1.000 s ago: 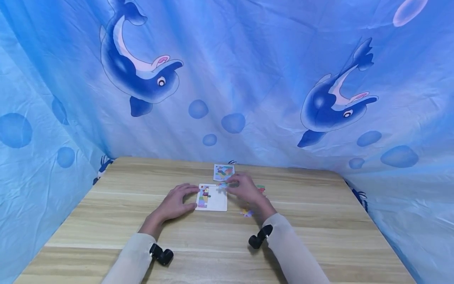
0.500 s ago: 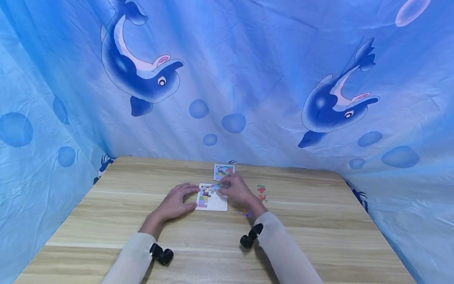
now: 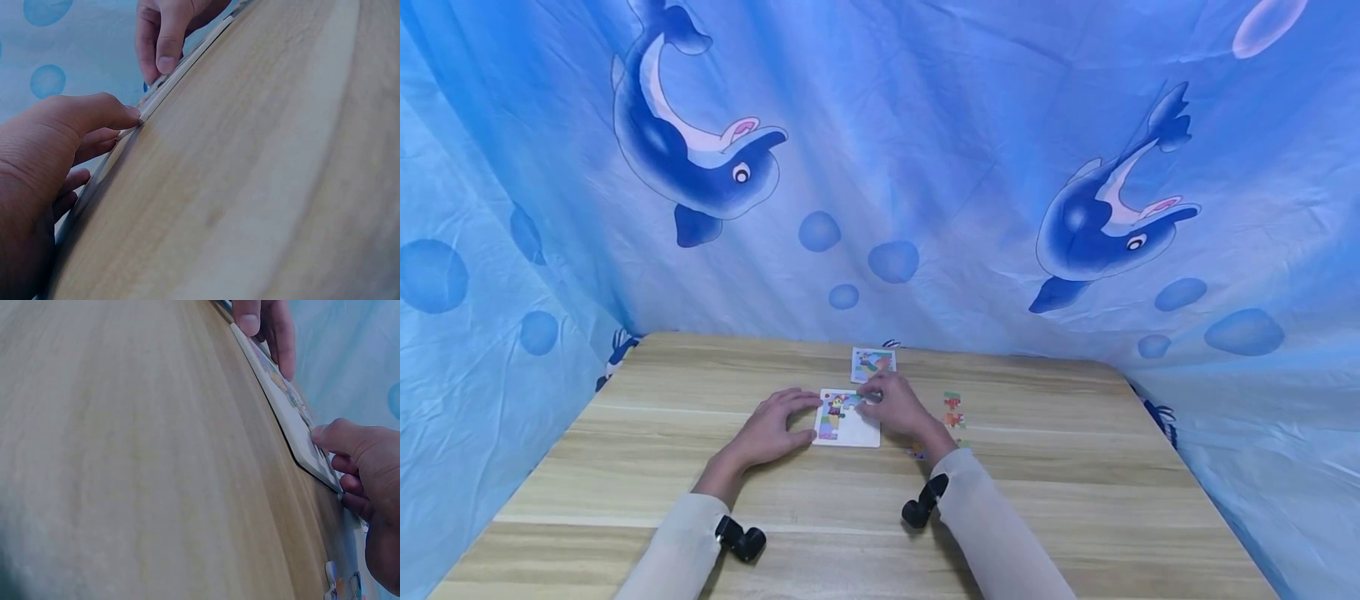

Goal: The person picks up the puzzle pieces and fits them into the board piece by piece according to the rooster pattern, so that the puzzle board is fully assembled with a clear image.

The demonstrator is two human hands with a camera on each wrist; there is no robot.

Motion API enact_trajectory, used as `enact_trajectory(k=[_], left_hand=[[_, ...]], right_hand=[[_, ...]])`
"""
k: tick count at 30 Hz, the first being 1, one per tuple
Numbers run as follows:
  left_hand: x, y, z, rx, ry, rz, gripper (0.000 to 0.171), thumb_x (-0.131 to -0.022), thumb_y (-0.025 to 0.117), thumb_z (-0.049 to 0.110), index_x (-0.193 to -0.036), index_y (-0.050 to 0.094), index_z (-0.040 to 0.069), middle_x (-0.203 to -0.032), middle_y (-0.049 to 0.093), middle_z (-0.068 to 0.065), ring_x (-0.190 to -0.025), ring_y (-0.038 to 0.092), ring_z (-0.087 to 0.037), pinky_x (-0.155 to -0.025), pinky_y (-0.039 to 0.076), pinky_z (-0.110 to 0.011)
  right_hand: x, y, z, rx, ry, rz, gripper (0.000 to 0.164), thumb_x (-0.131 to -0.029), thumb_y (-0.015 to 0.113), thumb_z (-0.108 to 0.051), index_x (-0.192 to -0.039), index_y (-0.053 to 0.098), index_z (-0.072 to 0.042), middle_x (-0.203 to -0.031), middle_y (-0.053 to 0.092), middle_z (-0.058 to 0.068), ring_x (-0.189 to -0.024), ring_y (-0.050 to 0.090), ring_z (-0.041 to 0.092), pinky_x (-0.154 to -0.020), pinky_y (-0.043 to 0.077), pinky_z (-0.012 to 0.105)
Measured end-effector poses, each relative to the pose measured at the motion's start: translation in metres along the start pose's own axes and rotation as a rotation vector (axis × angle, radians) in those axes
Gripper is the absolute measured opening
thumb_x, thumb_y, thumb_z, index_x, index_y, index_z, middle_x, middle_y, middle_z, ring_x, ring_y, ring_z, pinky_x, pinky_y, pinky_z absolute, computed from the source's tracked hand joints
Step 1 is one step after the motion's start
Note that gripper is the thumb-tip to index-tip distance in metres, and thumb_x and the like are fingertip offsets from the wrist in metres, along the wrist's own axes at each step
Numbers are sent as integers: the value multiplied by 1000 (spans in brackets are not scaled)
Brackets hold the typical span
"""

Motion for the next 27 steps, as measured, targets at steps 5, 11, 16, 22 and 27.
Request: enact_trajectory(k=[5, 11, 16, 22, 27], left_hand=[[-1, 0, 0, 1, -3, -1, 57, -87, 73, 28, -141, 64, 16, -154, 55, -11, -149, 40, -41, -122, 26, -70], [-1, 0, 0, 3, 0, -4, 57, -87, 73, 28, -141, 64, 16, -153, 55, -12, -149, 40, -42, -121, 27, -70], [0, -1, 1, -1, 20, 7, 56, -87, 73, 29, -141, 64, 15, -152, 56, -13, -148, 42, -43, -120, 28, -71], [-1, 1, -2, -3, 36, 13, 56, -87, 73, 30, -141, 65, 15, -152, 57, -12, -147, 43, -43, -119, 29, -72], [-1, 1, -2, 5, 22, 3, 57, -87, 73, 30, -141, 64, 16, -153, 56, -11, -148, 42, -42, -120, 28, -71]], right_hand=[[-1, -1, -3, 15, -27, 7, 26, -93, 78, -21, -117, 78, -10, -116, 70, 5, -109, 64, 22, -96, 57, 40], [-2, -1, -5, -2, -8, -4, 26, -93, 77, -20, -116, 78, -9, -114, 71, 5, -109, 64, 23, -99, 56, 42], [-4, -1, -6, 1, -19, 1, 27, -92, 78, -19, -117, 77, -8, -115, 73, 7, -113, 67, 26, -103, 56, 43], [-4, -1, -7, -5, -37, -5, 27, -92, 76, -17, -117, 77, -7, -116, 74, 8, -115, 68, 27, -103, 56, 43], [-4, 0, -8, 0, -45, -6, 24, -93, 75, -17, -115, 78, -9, -116, 73, 8, -113, 65, 25, -100, 55, 44]])
Point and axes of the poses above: each hand's wrist, its own x-axis away from the middle knuckle, its own y-axis out of the palm, z = x × y, the point moved 6 cm from there along -x, towards the middle knuckle
